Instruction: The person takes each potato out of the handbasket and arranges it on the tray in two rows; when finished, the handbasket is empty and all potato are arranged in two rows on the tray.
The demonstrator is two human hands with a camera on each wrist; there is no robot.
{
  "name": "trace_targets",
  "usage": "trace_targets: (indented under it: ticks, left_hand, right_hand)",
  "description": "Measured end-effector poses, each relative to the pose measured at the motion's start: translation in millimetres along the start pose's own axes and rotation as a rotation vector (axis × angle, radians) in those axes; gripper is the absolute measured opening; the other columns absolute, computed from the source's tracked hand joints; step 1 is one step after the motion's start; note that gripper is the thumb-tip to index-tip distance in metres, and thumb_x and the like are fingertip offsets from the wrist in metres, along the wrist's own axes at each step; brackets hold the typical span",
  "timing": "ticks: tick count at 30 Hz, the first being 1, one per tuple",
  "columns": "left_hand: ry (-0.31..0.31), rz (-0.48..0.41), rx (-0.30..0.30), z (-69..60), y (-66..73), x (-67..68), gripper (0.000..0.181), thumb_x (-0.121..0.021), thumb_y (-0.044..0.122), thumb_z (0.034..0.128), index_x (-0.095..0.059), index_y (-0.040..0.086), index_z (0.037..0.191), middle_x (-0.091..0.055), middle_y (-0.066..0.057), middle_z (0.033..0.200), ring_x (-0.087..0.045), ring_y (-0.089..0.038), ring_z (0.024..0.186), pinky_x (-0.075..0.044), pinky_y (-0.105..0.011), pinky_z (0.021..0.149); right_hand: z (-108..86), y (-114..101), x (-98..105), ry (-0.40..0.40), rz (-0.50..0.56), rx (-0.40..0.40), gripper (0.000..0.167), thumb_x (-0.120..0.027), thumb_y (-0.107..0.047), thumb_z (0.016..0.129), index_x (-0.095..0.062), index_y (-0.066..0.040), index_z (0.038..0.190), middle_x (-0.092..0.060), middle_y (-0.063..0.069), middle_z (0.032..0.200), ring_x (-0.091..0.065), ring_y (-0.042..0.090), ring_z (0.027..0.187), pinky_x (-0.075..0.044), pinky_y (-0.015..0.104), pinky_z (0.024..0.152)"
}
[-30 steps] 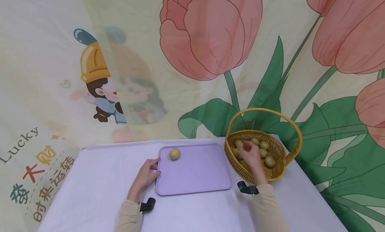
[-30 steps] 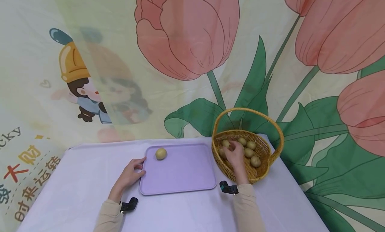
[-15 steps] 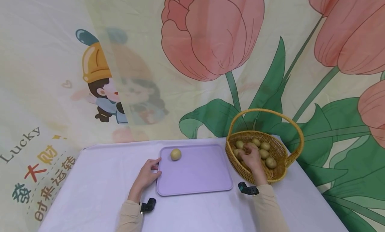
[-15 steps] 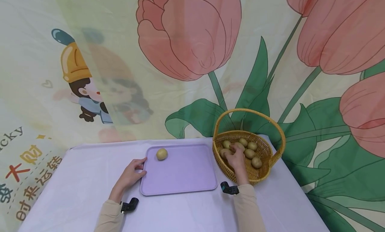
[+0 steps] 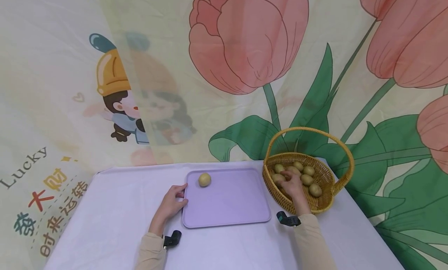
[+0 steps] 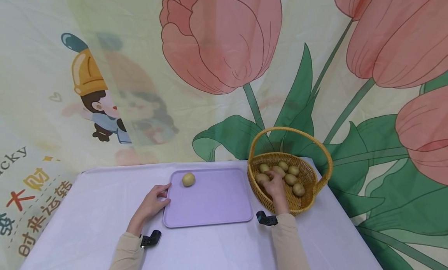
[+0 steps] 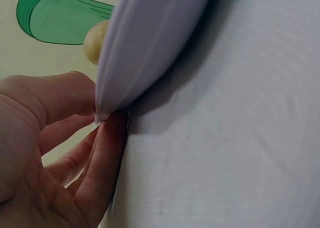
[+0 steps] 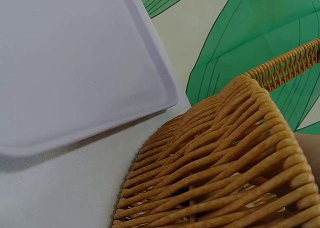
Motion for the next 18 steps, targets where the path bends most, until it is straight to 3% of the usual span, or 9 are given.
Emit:
trace_targets:
  ticks: [11,18]
  left_hand:
    - [-0.011,0.014,0.014,-0.4,-1.5,0.4,0.058,-0.069,-0.006,0.0792,-0.055,-0.006,0.135,-0.056,-0.019,0.118,-0.062,-0.031,0.100,-0.049,-0.044,0.088]
    - [-0.011,-0.001,0.018,0.0,-1.4,-1.4,0.057,-0.069,-0.006,0.0792,-0.055,-0.006,0.135,-0.056,-0.018,0.118,-0.062,-0.031,0.100,-0.049,-0.045,0.089]
  right_hand:
    - [0.3,-1.0,-0.4,0.015,-0.037,0.009,0.041,-0.066,-0.001,0.085,-0.057,0.014,0.123,-0.045,0.034,0.138,-0.047,0.049,0.119,-0.040,0.056,0.097]
    - [-1.2,-2.3,2.2,0.045,-0.030,0.022,0.041,-0.068,-0.002,0.084,-0.058,0.015,0.120,-0.054,0.035,0.122,-0.054,0.045,0.107,-0.047,0.047,0.086]
Point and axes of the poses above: each hand's wrist, its own z-axis towards the middle knuckle, its own x-axis out of the back of the hand, y = z × x, the point moved 4 cm from there along z, towards the middle knuckle
